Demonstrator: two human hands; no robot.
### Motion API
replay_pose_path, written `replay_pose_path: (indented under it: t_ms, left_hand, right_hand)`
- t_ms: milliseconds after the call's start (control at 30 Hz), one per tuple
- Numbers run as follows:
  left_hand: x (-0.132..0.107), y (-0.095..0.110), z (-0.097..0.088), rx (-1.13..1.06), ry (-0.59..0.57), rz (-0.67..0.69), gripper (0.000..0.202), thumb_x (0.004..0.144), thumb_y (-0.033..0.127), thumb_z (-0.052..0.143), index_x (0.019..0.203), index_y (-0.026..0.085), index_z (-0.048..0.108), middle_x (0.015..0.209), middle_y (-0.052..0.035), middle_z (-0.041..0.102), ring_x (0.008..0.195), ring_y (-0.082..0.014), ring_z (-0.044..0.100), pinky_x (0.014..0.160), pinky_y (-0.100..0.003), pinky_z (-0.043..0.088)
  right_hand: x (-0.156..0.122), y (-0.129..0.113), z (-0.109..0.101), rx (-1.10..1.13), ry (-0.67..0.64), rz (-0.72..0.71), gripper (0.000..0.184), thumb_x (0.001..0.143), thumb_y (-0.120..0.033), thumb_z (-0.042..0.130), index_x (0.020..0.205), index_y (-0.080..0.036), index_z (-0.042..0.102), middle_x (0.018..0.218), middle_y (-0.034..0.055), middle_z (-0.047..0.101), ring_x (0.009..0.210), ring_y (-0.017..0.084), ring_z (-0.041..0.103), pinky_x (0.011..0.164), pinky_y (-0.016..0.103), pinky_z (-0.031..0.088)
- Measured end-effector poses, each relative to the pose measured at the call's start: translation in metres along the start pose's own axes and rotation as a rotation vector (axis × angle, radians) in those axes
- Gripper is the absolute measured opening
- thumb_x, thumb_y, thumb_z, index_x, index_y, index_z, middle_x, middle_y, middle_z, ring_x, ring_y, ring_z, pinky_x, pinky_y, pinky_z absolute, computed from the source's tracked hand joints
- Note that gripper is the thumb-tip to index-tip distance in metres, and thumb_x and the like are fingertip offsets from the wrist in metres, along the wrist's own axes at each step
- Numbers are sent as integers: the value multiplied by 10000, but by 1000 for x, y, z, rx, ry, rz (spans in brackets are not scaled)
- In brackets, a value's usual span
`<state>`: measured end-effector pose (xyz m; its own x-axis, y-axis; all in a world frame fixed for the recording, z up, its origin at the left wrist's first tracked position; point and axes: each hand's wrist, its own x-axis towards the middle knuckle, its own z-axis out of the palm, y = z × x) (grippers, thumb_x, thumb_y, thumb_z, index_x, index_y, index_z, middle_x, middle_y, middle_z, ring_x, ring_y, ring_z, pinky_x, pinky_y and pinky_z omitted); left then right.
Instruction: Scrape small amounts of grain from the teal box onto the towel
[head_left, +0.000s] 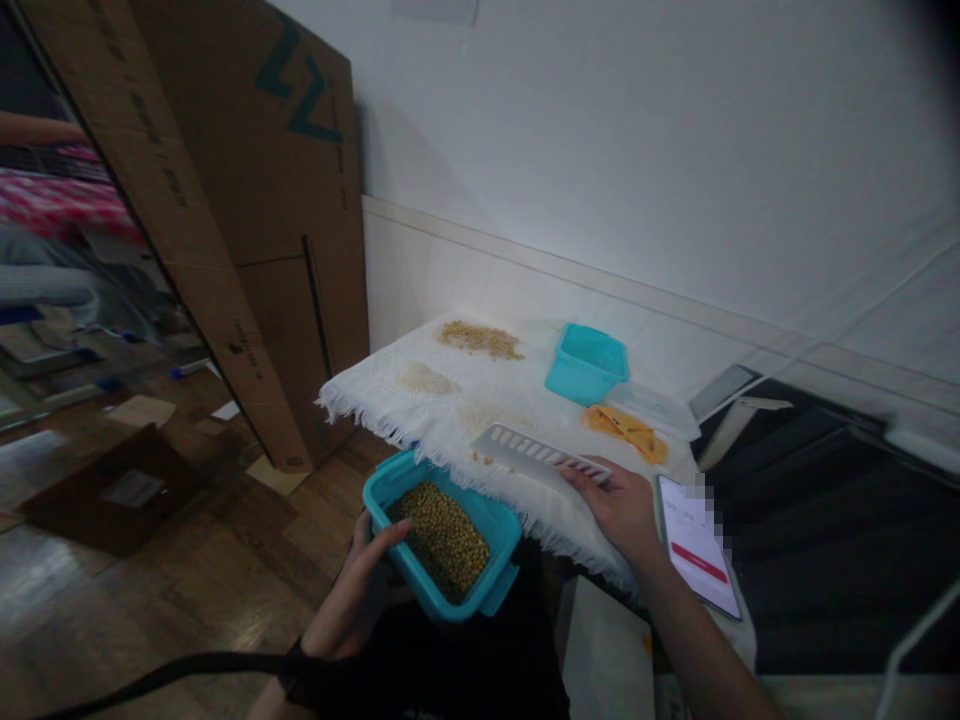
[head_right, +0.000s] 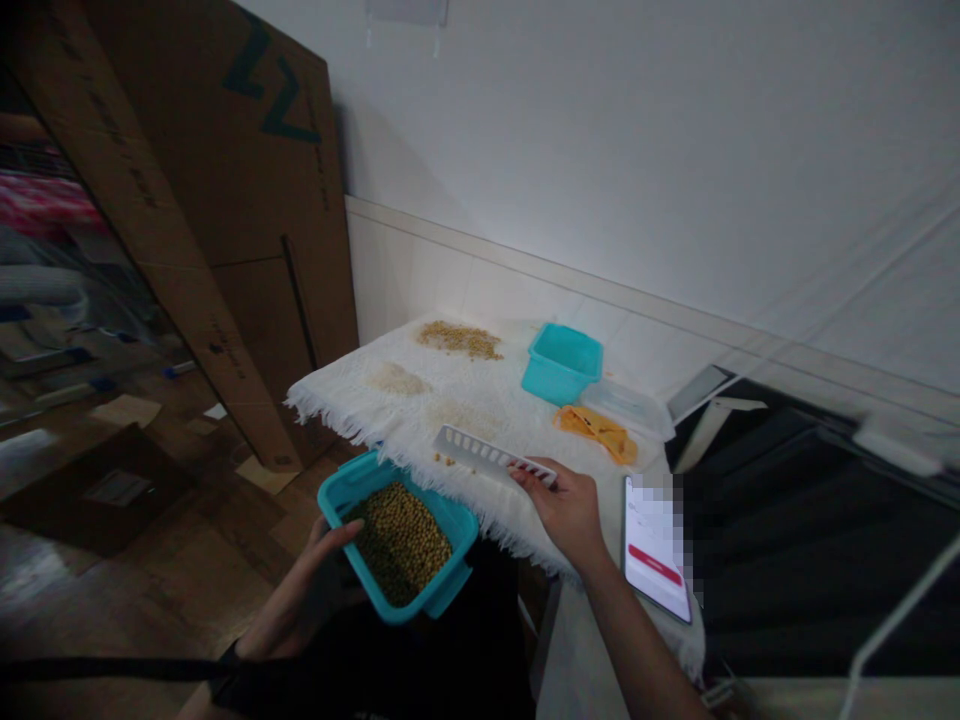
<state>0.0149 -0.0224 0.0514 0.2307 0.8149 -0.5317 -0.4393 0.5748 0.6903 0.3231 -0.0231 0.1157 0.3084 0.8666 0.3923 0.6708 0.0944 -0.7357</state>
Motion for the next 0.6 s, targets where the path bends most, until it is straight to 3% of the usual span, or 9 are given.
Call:
replay_pose_path:
  t_ms: [267, 600]
  left_hand:
    - [1, 0, 3, -5, 10, 3, 637, 872, 419, 777, 1426, 374, 468, 1548, -107, 560, 1423, -376, 556, 963, -554, 614]
    - [-1, 1, 5, 1, 31, 55, 765, 754, 459, 859, 1428, 399, 502, 1437, -110, 656, 1272, -423, 655, 886, -576, 616]
  right_hand:
    - [-3, -5, 2, 19, -3, -8, 332, 797, -568, 728, 801, -260, 853, 769, 43, 827, 677, 262, 776, 634, 333, 609]
    - [-2, -3, 6, 8, 3, -29, 409, 809, -637, 712, 808, -253, 853, 783, 46, 831, 637, 254, 764, 573, 322, 583]
